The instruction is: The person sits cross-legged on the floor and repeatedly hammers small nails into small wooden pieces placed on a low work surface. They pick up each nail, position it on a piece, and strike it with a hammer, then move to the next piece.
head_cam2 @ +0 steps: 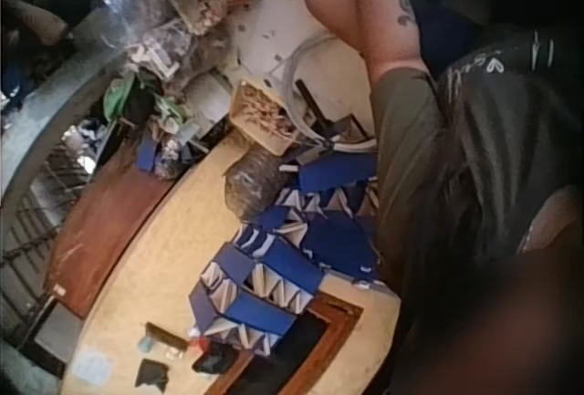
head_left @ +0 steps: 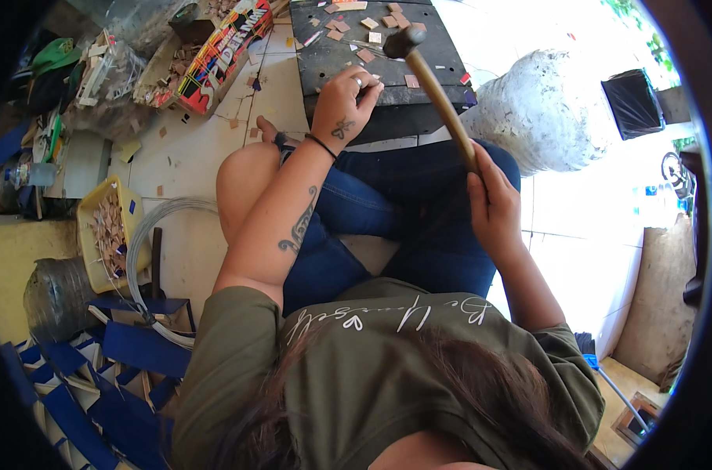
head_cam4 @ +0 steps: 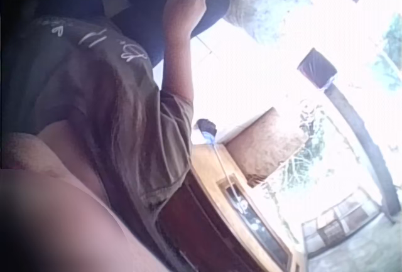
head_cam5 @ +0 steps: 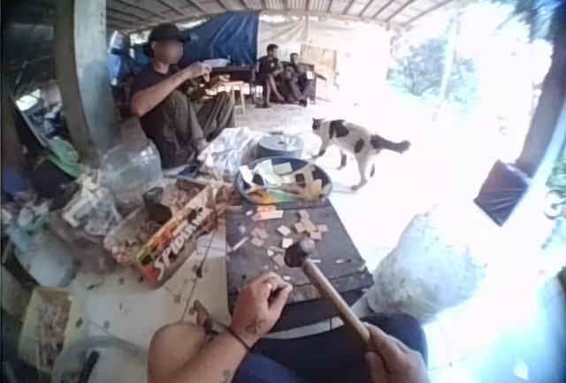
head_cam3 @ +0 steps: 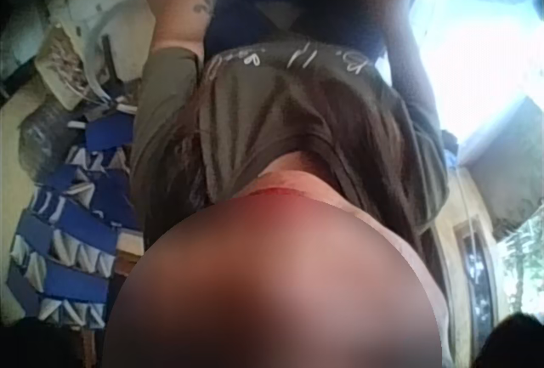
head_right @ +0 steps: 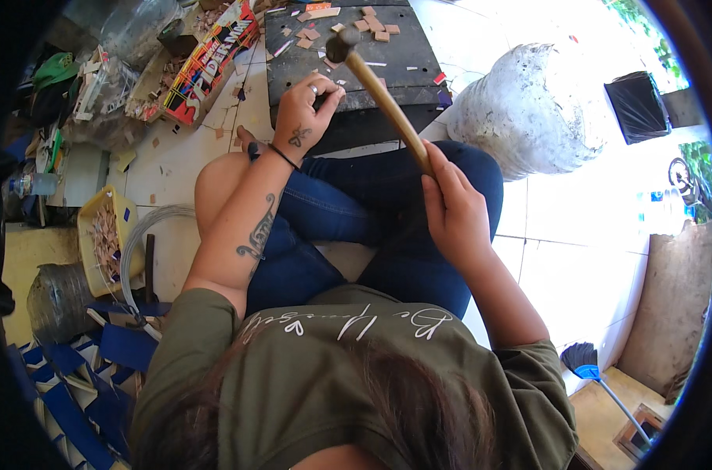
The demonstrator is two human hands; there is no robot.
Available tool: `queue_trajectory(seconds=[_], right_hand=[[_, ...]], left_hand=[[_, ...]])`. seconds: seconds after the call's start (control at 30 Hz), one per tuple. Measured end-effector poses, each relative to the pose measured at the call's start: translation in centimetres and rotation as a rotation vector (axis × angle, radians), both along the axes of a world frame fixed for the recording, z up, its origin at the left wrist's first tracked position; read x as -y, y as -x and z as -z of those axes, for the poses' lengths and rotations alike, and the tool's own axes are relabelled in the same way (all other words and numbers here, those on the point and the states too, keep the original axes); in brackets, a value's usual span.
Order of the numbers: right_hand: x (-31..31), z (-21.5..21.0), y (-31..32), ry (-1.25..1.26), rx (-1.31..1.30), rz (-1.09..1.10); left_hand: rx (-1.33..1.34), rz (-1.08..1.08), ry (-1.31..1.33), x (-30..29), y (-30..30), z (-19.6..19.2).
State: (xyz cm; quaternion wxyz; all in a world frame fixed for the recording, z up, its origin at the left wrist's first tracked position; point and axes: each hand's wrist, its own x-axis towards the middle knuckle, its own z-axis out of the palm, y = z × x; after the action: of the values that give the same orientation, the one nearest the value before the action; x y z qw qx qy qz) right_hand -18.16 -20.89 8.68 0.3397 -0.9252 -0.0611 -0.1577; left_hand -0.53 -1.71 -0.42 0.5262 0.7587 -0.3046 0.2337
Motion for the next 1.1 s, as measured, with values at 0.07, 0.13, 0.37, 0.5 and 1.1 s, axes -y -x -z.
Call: queue_trajectory(seconds=[0.07, 0.13, 0.37, 0.5, 1.1], right_hand=[[0.1, 0.2, 0.0, 0.082, -0.096, -0.013], [0.1, 0.3, 0.0, 0.102, -0.111, -0.016], [0.1, 0.7, 0.0, 0.044, -0.096, -0.019], [0.9, 1.3, -1.1, -0.093, -0.092, 0.026], [-2.2, 3.4, -18.1, 0.530, 0.112, -0.026]], left_hand=[[-0.030, 0.002, 0.008, 0.0, -0.1, 0.0], [-0.072, -0.011, -0.003, 0.1, 0.1, 0.0], [-0.109, -0.038, -0.045, 0.0, 0.2, -0.1], [-0.017, -0.017, -0.003, 0.1, 0.1, -0.5], [-0.452, -1.231, -0.662, -45.0, 11.3, -0.8]])
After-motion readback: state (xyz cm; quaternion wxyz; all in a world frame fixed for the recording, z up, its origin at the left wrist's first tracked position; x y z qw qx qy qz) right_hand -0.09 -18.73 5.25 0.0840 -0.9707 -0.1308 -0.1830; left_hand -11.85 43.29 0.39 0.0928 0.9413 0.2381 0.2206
